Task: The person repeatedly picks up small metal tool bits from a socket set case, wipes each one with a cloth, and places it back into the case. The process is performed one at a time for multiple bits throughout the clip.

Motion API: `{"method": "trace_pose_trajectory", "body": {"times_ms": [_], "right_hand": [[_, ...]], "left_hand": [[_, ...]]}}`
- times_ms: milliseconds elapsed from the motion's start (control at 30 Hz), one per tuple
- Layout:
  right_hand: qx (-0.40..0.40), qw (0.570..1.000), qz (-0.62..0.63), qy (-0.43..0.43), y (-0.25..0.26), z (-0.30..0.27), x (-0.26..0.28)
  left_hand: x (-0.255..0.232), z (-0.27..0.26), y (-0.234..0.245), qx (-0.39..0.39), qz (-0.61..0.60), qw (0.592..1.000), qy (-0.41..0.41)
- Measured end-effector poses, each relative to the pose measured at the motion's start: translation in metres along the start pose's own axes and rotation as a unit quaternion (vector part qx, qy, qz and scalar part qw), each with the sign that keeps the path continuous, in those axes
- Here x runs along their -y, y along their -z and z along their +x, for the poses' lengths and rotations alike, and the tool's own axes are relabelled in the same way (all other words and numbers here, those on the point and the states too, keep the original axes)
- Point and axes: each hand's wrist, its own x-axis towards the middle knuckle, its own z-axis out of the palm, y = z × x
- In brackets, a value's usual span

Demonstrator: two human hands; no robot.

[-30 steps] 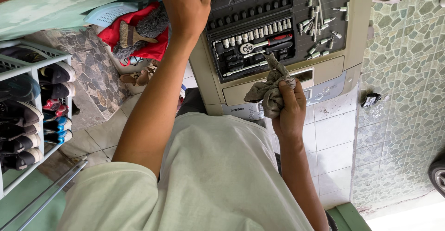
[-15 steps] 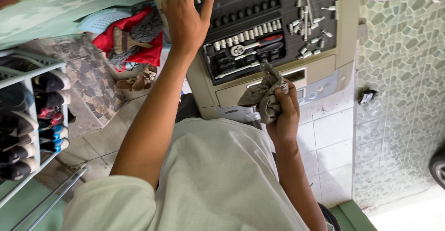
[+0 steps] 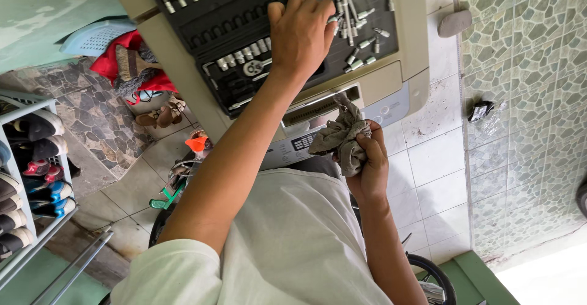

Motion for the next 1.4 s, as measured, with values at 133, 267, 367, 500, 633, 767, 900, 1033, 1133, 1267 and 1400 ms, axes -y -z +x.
{"method": "trace_pose_trajectory", "body": {"times_ms": [133,267,367,500,633,767,900,1033,1133,1267,1400], "right_hand": [[-0.013,1.0,0.009,0.007,0.024,0.006,0.016],[-0.015,1.0,0.006,0.024,0.04,0.014,0.029],[-0.012,1.0,0.008,0.024,0.044,0.017,0.038],[-0.006,1.0,0.009,0.028,0.043,0.018,0.042],[0.018,0.999,0.023,0.042,0.037,0.019,0.039],[0.058,0.996,0.037,0.051,0.021,0.02,0.029],[0.094,0.993,0.027,0.062,-0.004,0.012,0.014],[0.152,0.948,-0.235,0.15,-0.022,-0.007,0.004],[0.133,0.864,-0.421,0.242,-0.031,-0.015,-0.001],[0.071,0.851,-0.452,0.26,-0.049,-0.027,-0.026],[0.097,0.965,-0.193,0.15,-0.064,-0.027,-0.039]], "left_hand": [[-0.006,0.005,-0.016,0.018,0.053,0.998,-0.004],[-0.005,0.003,-0.025,0.03,0.087,0.996,-0.005],[-0.005,0.006,-0.027,0.037,0.098,0.995,0.001],[-0.009,0.004,-0.023,0.022,0.061,0.998,0.003],[-0.02,-0.018,0.001,0.056,-0.08,0.994,0.057],[-0.042,-0.057,0.047,0.174,-0.305,0.925,0.148],[-0.074,-0.091,0.089,0.2,-0.444,0.834,0.261],[-0.076,-0.106,0.121,0.18,-0.484,0.797,0.313],[-0.063,-0.111,0.148,0.208,-0.51,0.77,0.321],[-0.054,-0.114,0.178,0.133,-0.425,0.878,0.178],[-0.048,-0.115,0.195,0.096,-0.384,0.914,0.088]]}}
